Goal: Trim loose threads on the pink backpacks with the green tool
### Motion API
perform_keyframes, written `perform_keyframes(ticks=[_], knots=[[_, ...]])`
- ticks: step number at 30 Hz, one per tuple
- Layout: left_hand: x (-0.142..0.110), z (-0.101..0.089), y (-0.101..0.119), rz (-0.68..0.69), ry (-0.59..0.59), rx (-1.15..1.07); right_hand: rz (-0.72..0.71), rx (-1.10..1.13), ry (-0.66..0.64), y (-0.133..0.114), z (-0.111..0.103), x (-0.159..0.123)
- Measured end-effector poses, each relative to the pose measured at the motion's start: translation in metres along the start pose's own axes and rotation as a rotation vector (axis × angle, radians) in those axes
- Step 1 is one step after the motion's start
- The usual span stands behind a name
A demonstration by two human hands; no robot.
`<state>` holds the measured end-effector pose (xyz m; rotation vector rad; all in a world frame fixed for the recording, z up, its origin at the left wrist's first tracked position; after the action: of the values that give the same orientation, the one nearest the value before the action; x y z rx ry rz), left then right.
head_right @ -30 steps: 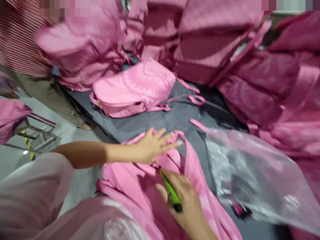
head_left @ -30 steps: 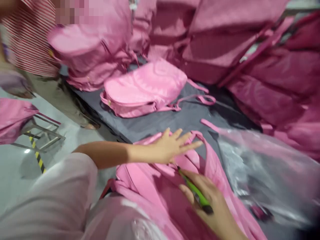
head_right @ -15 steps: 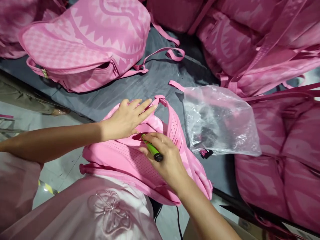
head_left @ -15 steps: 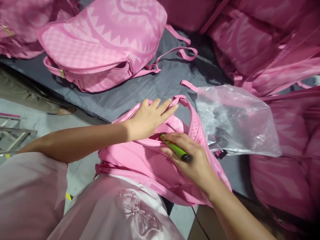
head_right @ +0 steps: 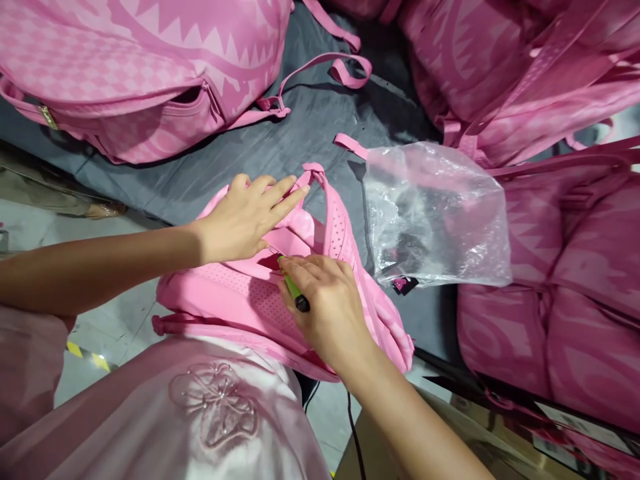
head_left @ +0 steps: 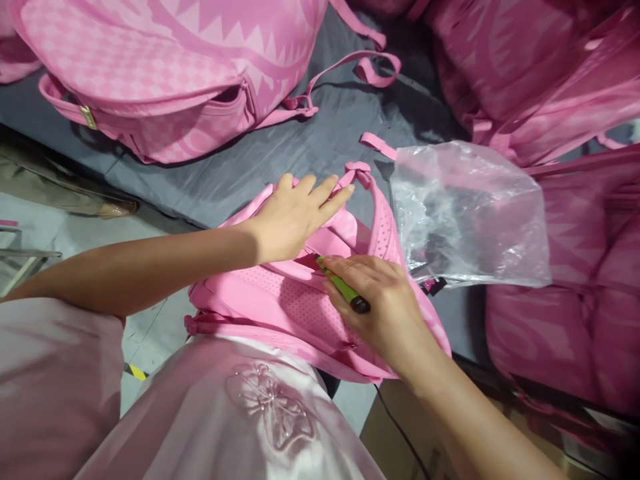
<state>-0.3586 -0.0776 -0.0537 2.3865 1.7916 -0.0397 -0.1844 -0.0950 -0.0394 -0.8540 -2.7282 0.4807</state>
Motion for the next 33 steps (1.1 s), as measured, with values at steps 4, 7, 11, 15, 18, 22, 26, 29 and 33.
perform_keyframes(ticks=[4,7,11,15,18,22,26,29,33], knots=[[0.001,0.001,0.000,-0.014,0.006,-0.047,0.021,0.082,-0.011,0.000,0.002,0.004],[0.000,0.003,-0.001,-0.024,0.030,-0.085,0.023,-0.047,0.009,-0.008,0.007,0.007],[-0.005,0.003,0.001,0.036,0.103,-0.049,0.014,-0.201,0.056,-0.016,0.012,0.005],[-0.005,0.003,0.005,0.064,0.121,0.046,0.027,-0.193,0.072,-0.014,0.014,0.003],[0.000,0.004,0.007,0.045,0.067,-0.017,0.054,-0.116,0.055,-0.009,0.013,0.003],[0.005,0.003,0.009,0.016,0.043,-0.133,0.095,-0.067,0.042,-0.006,0.014,0.001],[0.007,0.000,0.010,0.009,-0.012,-0.008,0.148,-0.060,0.098,-0.007,0.022,-0.001],[0.008,-0.003,0.010,0.042,-0.026,0.047,0.161,-0.072,0.108,-0.009,0.025,-0.001],[0.008,-0.005,0.007,0.038,-0.054,-0.022,0.170,-0.098,0.118,-0.011,0.025,-0.001]])
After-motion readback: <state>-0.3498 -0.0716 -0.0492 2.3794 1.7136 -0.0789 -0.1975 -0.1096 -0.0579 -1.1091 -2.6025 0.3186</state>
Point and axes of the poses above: each hand's wrist, its own x-axis towards the middle knuckle, its own z-axis out of the palm, y = z × x, the point moved 3 cm from there along x, towards the middle knuckle, and after that the axes turned 4 degrees about -x, right-handed, at the moved point
